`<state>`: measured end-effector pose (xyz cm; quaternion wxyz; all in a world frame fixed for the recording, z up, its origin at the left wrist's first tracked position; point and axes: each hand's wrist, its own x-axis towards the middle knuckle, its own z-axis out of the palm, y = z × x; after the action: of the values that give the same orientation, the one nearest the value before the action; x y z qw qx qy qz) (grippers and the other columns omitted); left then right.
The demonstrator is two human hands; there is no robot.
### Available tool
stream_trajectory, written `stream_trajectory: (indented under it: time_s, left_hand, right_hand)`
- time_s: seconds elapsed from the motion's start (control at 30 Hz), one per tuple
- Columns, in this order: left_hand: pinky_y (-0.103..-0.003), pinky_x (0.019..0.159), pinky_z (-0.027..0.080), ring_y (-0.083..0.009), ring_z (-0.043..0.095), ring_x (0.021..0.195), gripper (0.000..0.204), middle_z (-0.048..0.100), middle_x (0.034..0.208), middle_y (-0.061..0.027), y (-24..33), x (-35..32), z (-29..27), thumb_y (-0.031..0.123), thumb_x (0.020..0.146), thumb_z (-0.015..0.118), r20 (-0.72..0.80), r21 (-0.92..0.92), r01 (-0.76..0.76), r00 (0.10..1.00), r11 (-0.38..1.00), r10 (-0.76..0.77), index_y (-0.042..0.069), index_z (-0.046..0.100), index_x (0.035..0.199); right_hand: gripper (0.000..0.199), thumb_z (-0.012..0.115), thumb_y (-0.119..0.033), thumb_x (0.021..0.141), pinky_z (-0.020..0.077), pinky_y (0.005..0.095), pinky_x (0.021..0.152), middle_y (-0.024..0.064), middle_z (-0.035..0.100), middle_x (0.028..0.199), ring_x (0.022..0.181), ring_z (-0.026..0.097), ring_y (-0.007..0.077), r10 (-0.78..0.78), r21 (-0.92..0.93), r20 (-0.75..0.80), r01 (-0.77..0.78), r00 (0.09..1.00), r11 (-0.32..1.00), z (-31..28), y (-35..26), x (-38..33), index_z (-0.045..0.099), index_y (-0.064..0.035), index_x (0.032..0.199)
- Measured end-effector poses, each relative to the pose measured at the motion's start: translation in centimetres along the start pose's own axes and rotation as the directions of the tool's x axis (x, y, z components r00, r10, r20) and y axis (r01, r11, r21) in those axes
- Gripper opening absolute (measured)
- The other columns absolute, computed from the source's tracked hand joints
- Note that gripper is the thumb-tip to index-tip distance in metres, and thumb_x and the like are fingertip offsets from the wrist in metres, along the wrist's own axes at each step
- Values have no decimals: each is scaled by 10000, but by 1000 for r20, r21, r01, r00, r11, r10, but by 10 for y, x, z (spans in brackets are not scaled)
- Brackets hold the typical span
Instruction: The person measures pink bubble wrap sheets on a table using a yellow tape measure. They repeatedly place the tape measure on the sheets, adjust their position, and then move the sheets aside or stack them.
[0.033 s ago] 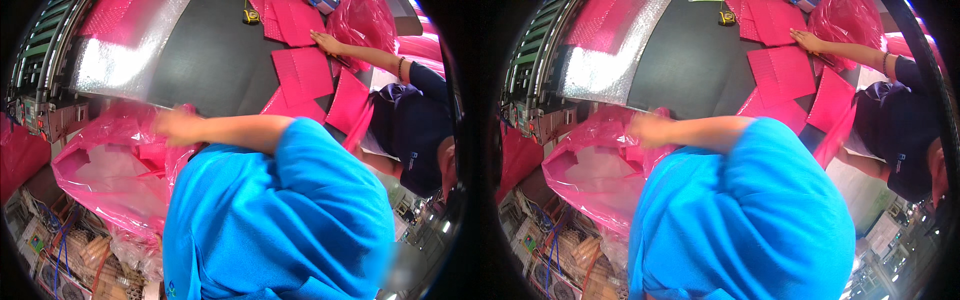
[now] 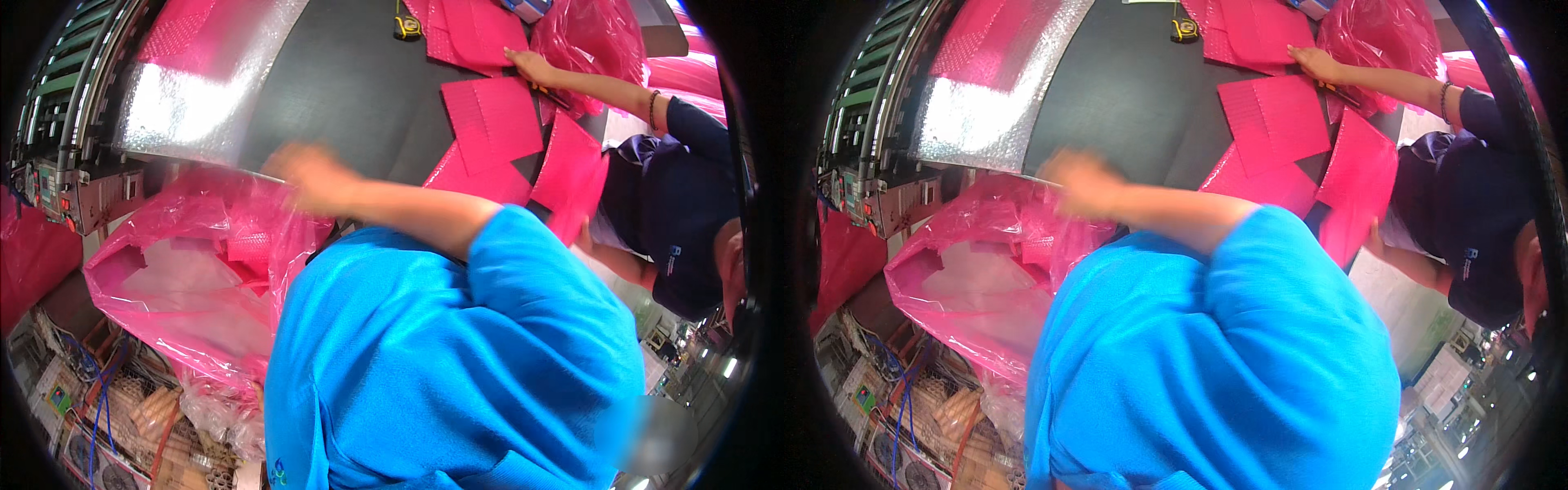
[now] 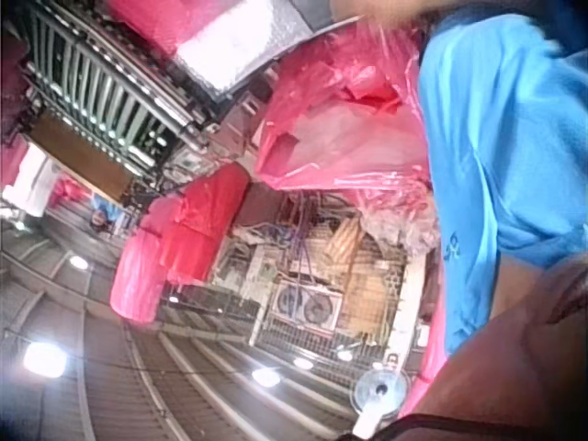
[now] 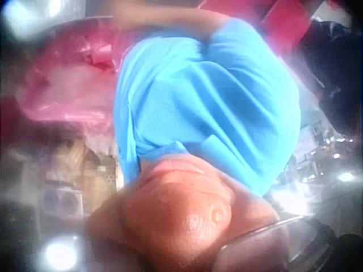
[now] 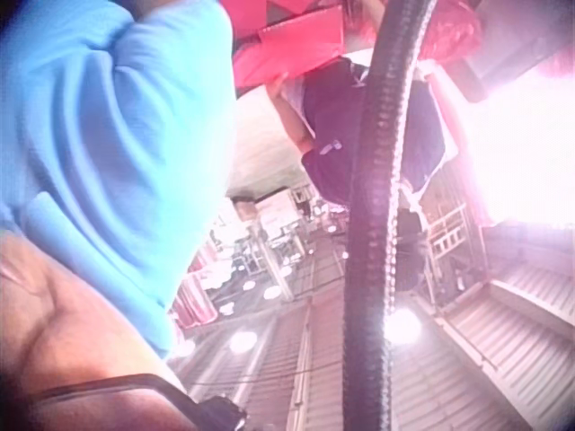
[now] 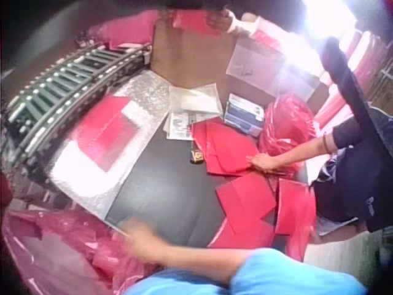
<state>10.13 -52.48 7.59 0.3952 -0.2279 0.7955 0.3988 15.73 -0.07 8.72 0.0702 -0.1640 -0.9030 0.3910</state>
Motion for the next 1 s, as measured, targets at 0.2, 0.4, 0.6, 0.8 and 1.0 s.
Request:
stream_trajectory:
  time_s: [0.2, 0.4, 0.6, 0.8, 1.0]
  left_hand:
    - [-304, 600, 431, -146, 539, 679, 399, 603, 793, -50, 24, 15, -3, 450, 802, 560, 109, -85, 10, 994, 996, 0, 53, 584, 837]
    - [-290, 581, 421, -141, 529, 652, 422, 601, 777, -30, 50, 34, -4, 495, 811, 541, 255, -124, 78, 966, 989, -45, 76, 589, 796]
    - [-298, 651, 453, -163, 550, 709, 469, 604, 842, -40, 70, -6, 41, 507, 826, 518, 277, -286, 23, 959, 958, 59, 52, 578, 925]
    - [-339, 834, 437, -209, 539, 951, 575, 569, 1052, -93, 41, -38, 29, 515, 843, 475, 161, -422, -32, 981, 906, 110, 8, 518, 1112]
    - [-350, 913, 384, -212, 471, 1064, 625, 496, 1183, -93, -4, -23, 0, 508, 862, 441, 144, -611, -71, 969, 788, 199, -6, 435, 1217]
  right_hand:
    - [1196, 715, -593, 537, 148, 547, 1019, 184, 64, 1441, 1309, 108, 400, 966, 199, -205, -960, 156, 197, -104, 139, -135, -4, -189, 1404]
    - [1100, 754, -373, 577, 285, 495, 988, 195, 92, 1422, 1284, 152, 431, 977, -24, -154, -989, 147, 145, -52, 123, -162, 31, -260, 1399]
    - [747, 592, -25, 669, 400, 390, 903, 178, 386, 1261, 1116, 425, 339, 886, -46, -197, -907, 419, 419, -70, 160, -194, 301, -156, 1344]
    - [584, 442, 107, 678, 418, 256, 833, 39, 529, 1084, 956, 514, 125, 417, 897, -130, -72, 900, 437, -106, 24, -74, 405, -28, 1245]
    - [538, 472, 77, 664, 407, 334, 893, 124, 462, 1059, 1034, 479, 252, -166, 738, -357, 387, 919, 553, -5, -102, 52, 441, -60, 1183]
